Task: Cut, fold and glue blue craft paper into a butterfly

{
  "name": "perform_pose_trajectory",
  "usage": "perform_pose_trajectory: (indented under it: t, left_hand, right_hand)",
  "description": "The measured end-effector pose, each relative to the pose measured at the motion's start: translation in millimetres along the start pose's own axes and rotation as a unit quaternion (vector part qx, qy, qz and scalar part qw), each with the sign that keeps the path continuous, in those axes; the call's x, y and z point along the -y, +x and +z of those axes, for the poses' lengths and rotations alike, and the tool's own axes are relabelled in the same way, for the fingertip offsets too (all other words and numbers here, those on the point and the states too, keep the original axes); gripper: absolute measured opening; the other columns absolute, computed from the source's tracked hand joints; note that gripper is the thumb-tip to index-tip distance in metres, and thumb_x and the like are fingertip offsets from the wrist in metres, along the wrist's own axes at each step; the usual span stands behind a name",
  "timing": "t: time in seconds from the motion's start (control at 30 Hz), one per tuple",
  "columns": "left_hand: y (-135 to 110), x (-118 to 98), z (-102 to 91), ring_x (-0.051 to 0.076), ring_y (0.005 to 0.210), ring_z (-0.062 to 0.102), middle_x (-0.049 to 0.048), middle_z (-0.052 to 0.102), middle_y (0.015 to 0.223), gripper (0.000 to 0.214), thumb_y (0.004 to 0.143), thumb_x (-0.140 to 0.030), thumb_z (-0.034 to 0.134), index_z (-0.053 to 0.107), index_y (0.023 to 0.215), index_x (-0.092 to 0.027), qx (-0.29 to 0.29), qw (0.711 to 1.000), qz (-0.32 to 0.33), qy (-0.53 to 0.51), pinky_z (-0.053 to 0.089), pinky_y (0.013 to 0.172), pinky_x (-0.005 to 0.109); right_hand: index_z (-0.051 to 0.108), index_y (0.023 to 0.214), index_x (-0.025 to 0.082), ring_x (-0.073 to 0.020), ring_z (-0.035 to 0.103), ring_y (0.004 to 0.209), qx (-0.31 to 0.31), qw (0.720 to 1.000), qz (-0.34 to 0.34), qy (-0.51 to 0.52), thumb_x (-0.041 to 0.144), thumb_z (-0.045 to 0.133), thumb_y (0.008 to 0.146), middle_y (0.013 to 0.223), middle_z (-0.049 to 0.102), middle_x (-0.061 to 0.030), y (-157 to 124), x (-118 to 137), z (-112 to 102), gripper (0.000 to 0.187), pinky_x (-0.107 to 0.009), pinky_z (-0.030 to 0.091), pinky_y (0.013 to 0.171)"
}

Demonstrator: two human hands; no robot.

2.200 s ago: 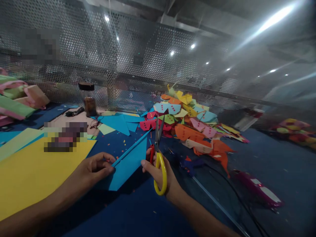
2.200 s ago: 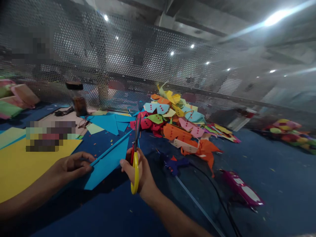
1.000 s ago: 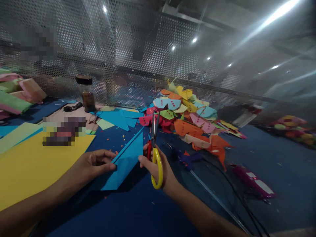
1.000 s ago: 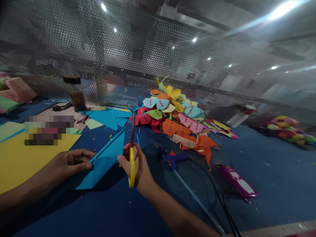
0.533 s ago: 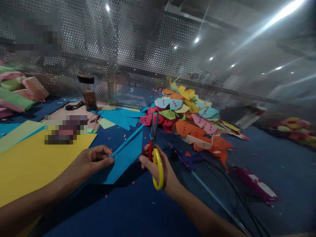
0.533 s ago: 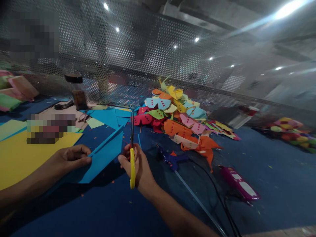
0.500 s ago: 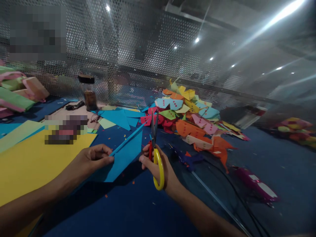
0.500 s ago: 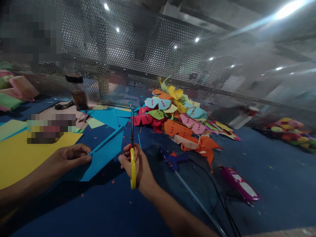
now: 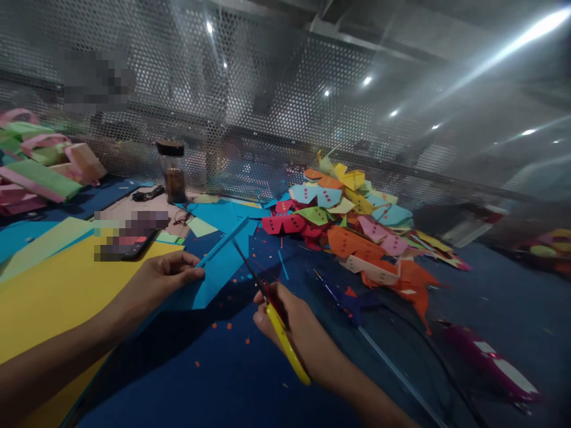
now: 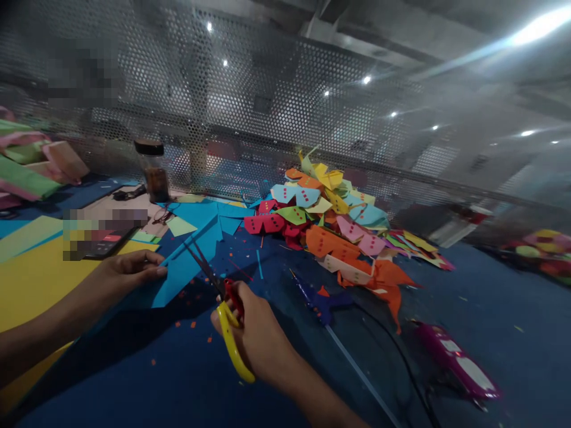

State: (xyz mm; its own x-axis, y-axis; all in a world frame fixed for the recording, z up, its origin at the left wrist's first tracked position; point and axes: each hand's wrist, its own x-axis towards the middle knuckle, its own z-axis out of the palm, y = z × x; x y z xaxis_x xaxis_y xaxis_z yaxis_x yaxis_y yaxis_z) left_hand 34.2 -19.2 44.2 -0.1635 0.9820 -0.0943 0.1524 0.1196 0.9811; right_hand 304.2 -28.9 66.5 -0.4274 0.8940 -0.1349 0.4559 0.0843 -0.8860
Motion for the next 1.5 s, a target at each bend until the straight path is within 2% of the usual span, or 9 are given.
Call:
perform_pose_trajectory:
  t: [0.17, 0.37, 0.63, 0.77, 0.97, 1.1, 1.23, 1.33, 1.5]
  left_hand:
    - [4.5, 1.0, -3.4, 0.013, 0.061, 0.053, -0.0006, 0.067, 0.069, 0.04, 0.061, -0.049, 0.089, 0.072, 0.082, -0.02, 0.006, 1.0, -0.002, -0.007, 0.039, 0.057, 0.025]
    - [7.1, 5.2, -4.2, 0.013, 0.061, 0.053, 0.0, 0.067, 0.07, 0.039, 0.063, -0.049, 0.088, 0.072, 0.084, -0.02, 0.006, 1.0, 0.001, -0.02, 0.037, 0.055, 0.025]
    - [3.8, 1.8, -1.5, 0.013, 0.062, 0.056, -0.0014, 0.067, 0.069, 0.034, 0.064, -0.045, 0.09, 0.073, 0.081, -0.021, 0.033, 0.998, 0.013, -0.046, 0.04, 0.059, 0.024]
    - [1.4, -1.5, -0.6, 0.013, 0.062, 0.057, -0.001, 0.069, 0.069, 0.036, 0.063, -0.045, 0.091, 0.073, 0.082, -0.02, 0.04, 0.998, 0.017, -0.053, 0.04, 0.059, 0.024]
    - [2.4, 1.9, -1.7, 0.012, 0.062, 0.057, -0.0003, 0.07, 0.07, 0.039, 0.062, -0.049, 0.091, 0.074, 0.083, -0.02, 0.049, 0.997, 0.005, -0.06, 0.039, 0.058, 0.023]
    - [2.4, -1.1, -1.3, 0.011, 0.057, 0.053, -0.0024, 0.067, 0.066, 0.042, 0.061, -0.049, 0.092, 0.072, 0.084, -0.02, 0.028, 0.997, 0.002, -0.065, 0.036, 0.054, 0.022]
    - [2.7, -9.5, -3.5, 0.012, 0.059, 0.056, -0.0026, 0.067, 0.067, 0.047, 0.053, -0.046, 0.095, 0.072, 0.084, -0.02, 0.003, 0.997, -0.013, -0.081, 0.039, 0.057, 0.023]
    - [3.3, -15.5, -8.2, 0.013, 0.062, 0.056, -0.0027, 0.068, 0.068, 0.046, 0.049, -0.04, 0.097, 0.072, 0.082, -0.02, -0.014, 0.997, -0.006, -0.078, 0.039, 0.058, 0.023]
    - [3.6, -20.6, -15.4, 0.015, 0.064, 0.057, -0.0009, 0.069, 0.068, 0.047, 0.047, -0.047, 0.096, 0.071, 0.076, -0.02, -0.041, 0.996, -0.009, -0.077, 0.04, 0.057, 0.024]
  right_hand:
    - [0.058, 0.088, 0.021, -0.011, 0.053, 0.063, 0.05, 0.998, 0.006, -0.028, 0.019, 0.07, 0.082, 0.077, 0.065, 0.0024, -2.0, 5.3, -1.0, 0.014, -0.022, 0.037, 0.056]
    - [0.063, 0.089, 0.02, -0.0115, 0.05, 0.06, 0.047, 0.993, 0.028, -0.105, 0.028, 0.074, 0.082, 0.074, 0.066, 0.0013, -3.8, 6.0, -1.6, 0.015, -0.023, 0.032, 0.052]
    - [0.064, 0.085, 0.02, -0.0123, 0.051, 0.059, 0.049, 0.984, 0.043, -0.164, 0.028, 0.073, 0.082, 0.072, 0.067, 0.0003, -4.5, 12.6, -4.2, 0.013, -0.025, 0.03, 0.052]
    - [0.061, 0.078, 0.02, -0.0118, 0.049, 0.059, 0.045, 0.985, 0.043, -0.162, 0.031, 0.076, 0.08, 0.07, 0.066, 0.001, -4.8, 15.4, -6.6, 0.019, -0.025, 0.03, 0.052]
    - [0.062, 0.079, 0.02, -0.0118, 0.047, 0.057, 0.044, 0.99, 0.039, -0.128, 0.043, 0.08, 0.079, 0.069, 0.064, 0.0004, -5.2, 11.3, -8.4, 0.029, -0.024, 0.031, 0.051]
    - [0.063, 0.084, 0.019, -0.0126, 0.049, 0.064, 0.065, 0.991, 0.035, -0.111, 0.043, 0.078, 0.081, 0.077, 0.066, 0.0002, -5.2, 8.6, -12.5, 0.028, -0.025, 0.034, 0.057]
    - [0.064, 0.097, 0.018, -0.0132, 0.046, 0.068, 0.084, 0.991, 0.033, -0.103, 0.046, 0.069, 0.087, 0.08, 0.06, 0.0008, -8.8, 11.2, -23.2, 0.03, -0.026, 0.034, 0.06]
    - [0.064, 0.098, 0.018, -0.014, 0.045, 0.07, 0.091, 0.987, 0.025, -0.131, 0.049, 0.065, 0.09, 0.079, 0.057, 0.0009, -12.4, 13.5, -32.1, 0.032, -0.026, 0.033, 0.061]
    - [0.065, 0.096, 0.018, -0.014, 0.047, 0.069, 0.096, 0.984, 0.025, -0.148, 0.053, 0.065, 0.091, 0.078, 0.058, 0.0007, -10.9, 10.7, -39.0, 0.035, -0.026, 0.034, 0.062]
